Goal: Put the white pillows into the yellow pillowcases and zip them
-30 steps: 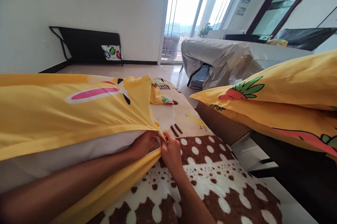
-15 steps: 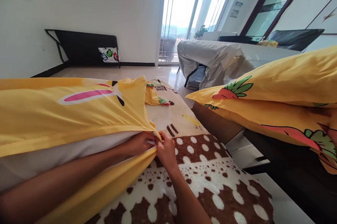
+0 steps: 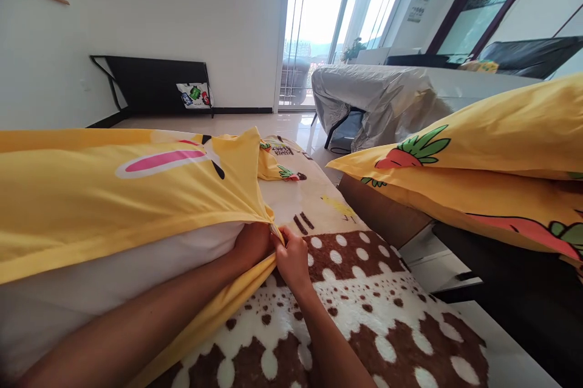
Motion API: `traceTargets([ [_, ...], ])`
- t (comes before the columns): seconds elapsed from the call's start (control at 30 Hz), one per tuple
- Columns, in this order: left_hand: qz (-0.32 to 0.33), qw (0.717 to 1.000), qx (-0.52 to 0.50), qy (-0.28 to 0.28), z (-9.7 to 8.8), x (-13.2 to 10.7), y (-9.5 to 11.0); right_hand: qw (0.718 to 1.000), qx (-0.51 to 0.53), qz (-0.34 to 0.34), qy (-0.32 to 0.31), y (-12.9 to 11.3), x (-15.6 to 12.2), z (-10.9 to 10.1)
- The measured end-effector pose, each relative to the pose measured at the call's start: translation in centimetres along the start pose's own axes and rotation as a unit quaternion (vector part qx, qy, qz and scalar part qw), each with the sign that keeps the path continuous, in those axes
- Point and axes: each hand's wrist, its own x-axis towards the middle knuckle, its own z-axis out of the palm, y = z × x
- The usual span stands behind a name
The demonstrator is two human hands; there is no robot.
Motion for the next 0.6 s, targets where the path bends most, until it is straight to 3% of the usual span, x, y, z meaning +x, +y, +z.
traceTargets([
  [0.17, -0.012, 0.999, 0.037, -0.008, -0.1, 0.9, -0.2, 0.999, -0.032, 0.004, -0.008, -0.6, 0.1, -0.4],
  [0.4, -0.003, 0.999, 0.044, 0.0, -0.4, -0.1, -0.7, 0.998, -0.007, -0.008, -0.066, -0.5, 0.3, -0.5],
  [0.6, -0.007, 0.999, 0.04, -0.02, -0.4, 1.0, -0.5, 0.998, -0.028, 0.004, -0.057, -0.2, 0.2, -0.1],
])
